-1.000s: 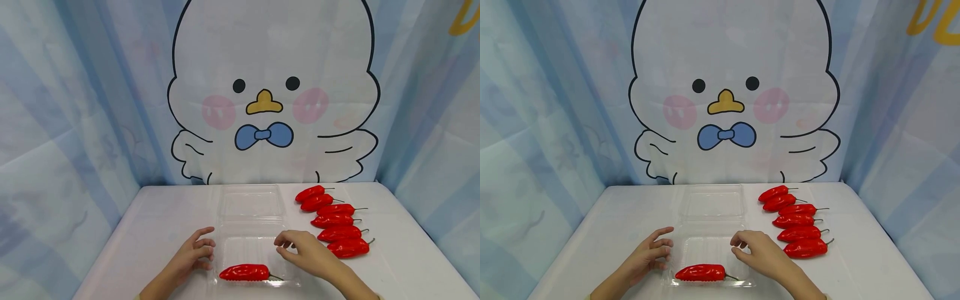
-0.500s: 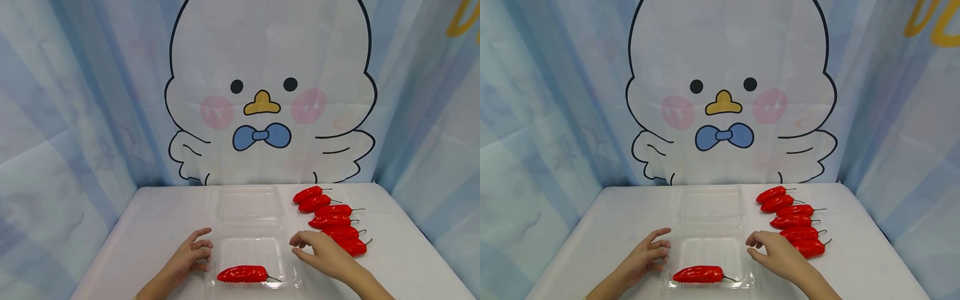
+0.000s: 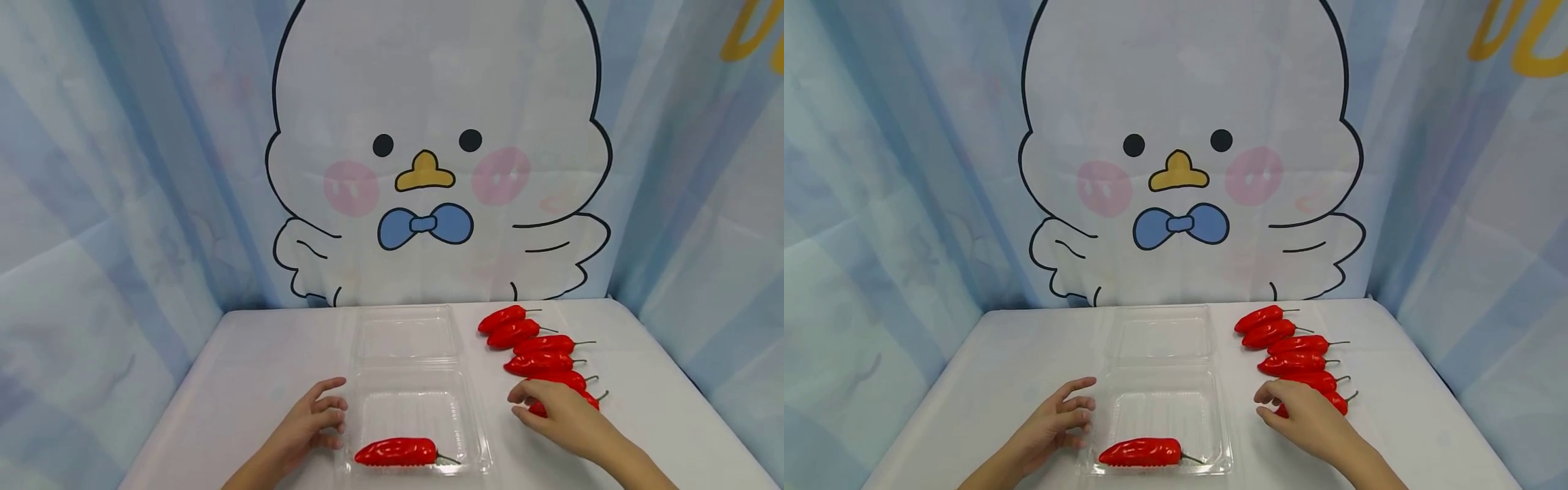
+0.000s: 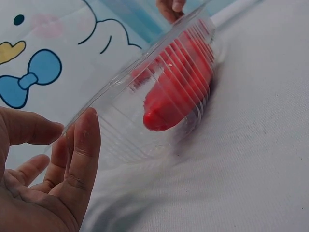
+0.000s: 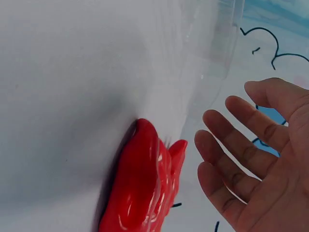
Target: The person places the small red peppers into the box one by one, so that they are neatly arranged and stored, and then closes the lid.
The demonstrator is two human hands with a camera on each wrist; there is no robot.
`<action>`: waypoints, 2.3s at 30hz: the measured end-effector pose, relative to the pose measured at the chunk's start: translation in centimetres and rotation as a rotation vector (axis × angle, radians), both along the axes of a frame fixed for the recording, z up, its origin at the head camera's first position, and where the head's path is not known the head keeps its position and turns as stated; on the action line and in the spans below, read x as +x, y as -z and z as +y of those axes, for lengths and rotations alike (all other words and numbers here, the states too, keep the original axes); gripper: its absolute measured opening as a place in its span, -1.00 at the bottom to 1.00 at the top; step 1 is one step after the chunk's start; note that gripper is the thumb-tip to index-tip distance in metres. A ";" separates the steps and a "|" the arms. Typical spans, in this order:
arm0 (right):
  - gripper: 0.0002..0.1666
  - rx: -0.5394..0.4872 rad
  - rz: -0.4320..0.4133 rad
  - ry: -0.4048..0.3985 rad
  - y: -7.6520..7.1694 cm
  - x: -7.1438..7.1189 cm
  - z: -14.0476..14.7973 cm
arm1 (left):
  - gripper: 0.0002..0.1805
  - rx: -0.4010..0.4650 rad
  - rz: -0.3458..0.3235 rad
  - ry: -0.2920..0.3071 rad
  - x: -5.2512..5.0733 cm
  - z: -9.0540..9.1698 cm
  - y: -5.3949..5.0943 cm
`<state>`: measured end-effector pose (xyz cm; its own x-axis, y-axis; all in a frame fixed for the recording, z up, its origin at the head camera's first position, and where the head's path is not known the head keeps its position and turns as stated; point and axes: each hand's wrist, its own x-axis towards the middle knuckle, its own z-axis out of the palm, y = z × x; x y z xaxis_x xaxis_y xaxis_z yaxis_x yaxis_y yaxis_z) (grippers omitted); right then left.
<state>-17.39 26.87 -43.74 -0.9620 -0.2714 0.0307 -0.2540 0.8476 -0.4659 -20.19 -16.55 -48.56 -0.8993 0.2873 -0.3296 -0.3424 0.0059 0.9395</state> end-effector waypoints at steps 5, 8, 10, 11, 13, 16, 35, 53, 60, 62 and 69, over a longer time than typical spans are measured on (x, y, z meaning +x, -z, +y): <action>-0.68 0.010 -0.013 0.042 0.5 -0.2 1.9 | -0.20 0.015 -0.002 0.005 0.1 -0.1 0.1; -0.68 0.017 -0.023 0.057 0.8 -0.4 3.0 | -0.21 0.019 0.006 0.015 0.0 -0.1 -0.1; -0.70 0.023 -0.028 0.056 1.0 -0.5 3.6 | -0.22 0.016 0.013 0.023 0.0 -0.1 -0.2; -0.70 0.025 -0.029 0.054 1.1 -0.6 4.0 | -0.22 0.014 0.013 0.027 0.0 -0.1 -0.3; -0.69 0.033 -0.020 0.047 1.2 -0.7 4.6 | -0.23 0.011 0.012 0.033 0.0 -0.2 -0.4; -0.67 0.046 -0.011 0.037 1.3 -0.8 5.6 | -0.23 0.011 0.002 0.032 0.1 -0.2 -0.3; -0.52 0.024 -0.154 0.042 1.8 -1.8 8.8 | -0.23 0.019 -0.014 0.012 0.3 -0.1 -0.2; -0.42 0.026 -0.200 0.098 2.4 -1.6 8.9 | -0.25 0.060 -0.006 0.020 0.3 -0.1 -0.2; -0.46 0.027 -0.187 0.099 2.3 -1.6 9.0 | -0.24 0.088 -0.004 0.027 0.3 -0.3 0.0; -0.46 0.025 -0.187 0.105 2.4 -1.6 9.0 | -0.25 0.092 -0.005 0.028 0.3 -0.2 0.0; -0.41 0.029 -0.171 0.102 2.4 -1.5 8.8 | -0.25 0.092 -0.002 0.032 0.3 -0.1 0.2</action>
<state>-18.89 35.68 -46.13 -0.9751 -0.1703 -0.1417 -0.0852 0.8786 -0.4700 -19.84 -16.66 -48.74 -0.8886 0.3452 -0.3020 -0.3451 -0.0694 0.9360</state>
